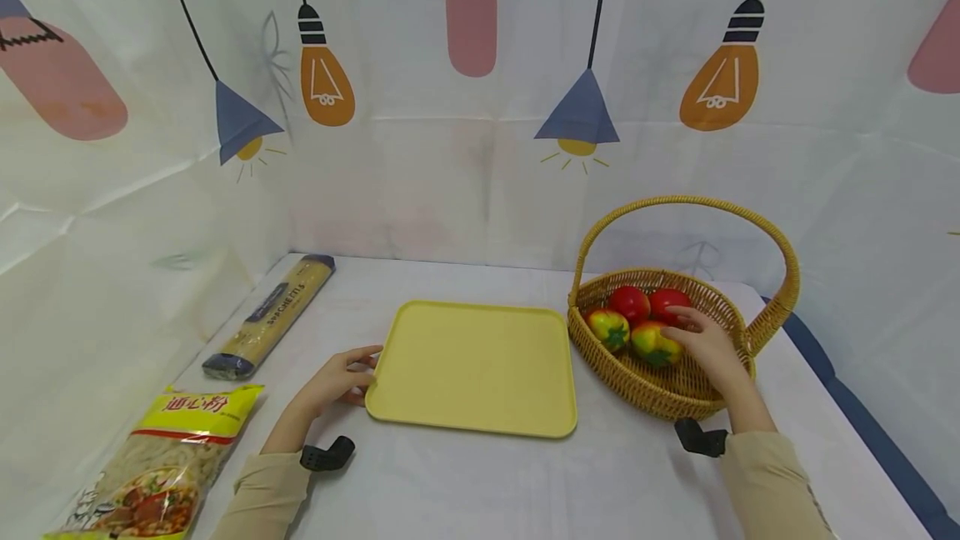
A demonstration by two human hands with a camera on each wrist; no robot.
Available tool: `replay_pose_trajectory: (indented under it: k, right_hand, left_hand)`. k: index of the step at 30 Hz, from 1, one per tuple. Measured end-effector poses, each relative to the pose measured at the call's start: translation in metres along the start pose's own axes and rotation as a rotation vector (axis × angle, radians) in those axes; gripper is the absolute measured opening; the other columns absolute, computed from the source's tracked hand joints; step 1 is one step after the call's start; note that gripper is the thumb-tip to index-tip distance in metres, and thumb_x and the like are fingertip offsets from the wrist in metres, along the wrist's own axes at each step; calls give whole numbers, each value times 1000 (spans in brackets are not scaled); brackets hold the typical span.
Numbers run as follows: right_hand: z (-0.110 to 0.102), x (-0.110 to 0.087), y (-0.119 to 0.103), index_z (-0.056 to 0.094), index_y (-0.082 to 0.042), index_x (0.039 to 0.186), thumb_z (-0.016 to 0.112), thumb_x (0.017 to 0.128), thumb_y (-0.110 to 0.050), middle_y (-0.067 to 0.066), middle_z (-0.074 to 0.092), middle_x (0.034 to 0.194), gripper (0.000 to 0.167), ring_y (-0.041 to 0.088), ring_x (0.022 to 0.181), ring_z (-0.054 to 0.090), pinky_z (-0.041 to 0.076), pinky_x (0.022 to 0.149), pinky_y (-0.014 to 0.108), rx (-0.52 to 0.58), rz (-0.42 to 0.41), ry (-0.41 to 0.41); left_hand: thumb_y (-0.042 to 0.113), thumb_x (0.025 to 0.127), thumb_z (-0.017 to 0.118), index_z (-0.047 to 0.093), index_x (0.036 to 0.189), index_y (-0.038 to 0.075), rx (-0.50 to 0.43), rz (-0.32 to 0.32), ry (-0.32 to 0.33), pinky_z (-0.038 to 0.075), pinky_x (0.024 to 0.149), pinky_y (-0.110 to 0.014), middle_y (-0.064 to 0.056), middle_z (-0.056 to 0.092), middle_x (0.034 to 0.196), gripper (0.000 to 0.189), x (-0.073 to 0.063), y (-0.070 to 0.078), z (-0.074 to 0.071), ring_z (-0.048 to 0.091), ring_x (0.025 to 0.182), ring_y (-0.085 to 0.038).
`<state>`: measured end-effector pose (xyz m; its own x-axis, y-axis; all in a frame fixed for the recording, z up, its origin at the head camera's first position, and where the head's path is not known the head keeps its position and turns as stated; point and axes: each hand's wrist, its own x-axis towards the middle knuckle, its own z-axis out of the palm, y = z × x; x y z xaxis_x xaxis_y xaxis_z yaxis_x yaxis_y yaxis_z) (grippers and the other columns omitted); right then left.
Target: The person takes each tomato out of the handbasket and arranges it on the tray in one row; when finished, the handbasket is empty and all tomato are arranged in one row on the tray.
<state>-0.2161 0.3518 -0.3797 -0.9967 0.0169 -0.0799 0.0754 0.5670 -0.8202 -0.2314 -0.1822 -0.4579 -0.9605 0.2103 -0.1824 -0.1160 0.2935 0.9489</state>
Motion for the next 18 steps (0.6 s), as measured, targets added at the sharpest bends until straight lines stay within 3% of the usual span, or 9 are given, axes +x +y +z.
replay_pose_trajectory:
  k: [11, 18]
  right_hand:
    - [8, 4, 3, 34, 7, 137, 56, 91, -25, 35, 26, 138, 60, 50, 118, 30, 32, 92, 65, -103, -121, -77]
    - [12, 8, 8, 40, 7, 133, 59, 89, -23, 35, 36, 131, 57, 42, 108, 40, 41, 86, 53, -158, -138, -67]
  left_hand:
    - [-2, 77, 58, 41, 136, -3, -2, 5, -7, 56, 56, -35, -21, 47, 115, 61, 1, -3, -1, 57, 70, -17]
    - [-2, 77, 58, 41, 136, -3, -18, 12, -15, 56, 57, -35, -21, 46, 115, 61, 2, -4, -1, 58, 72, -18]
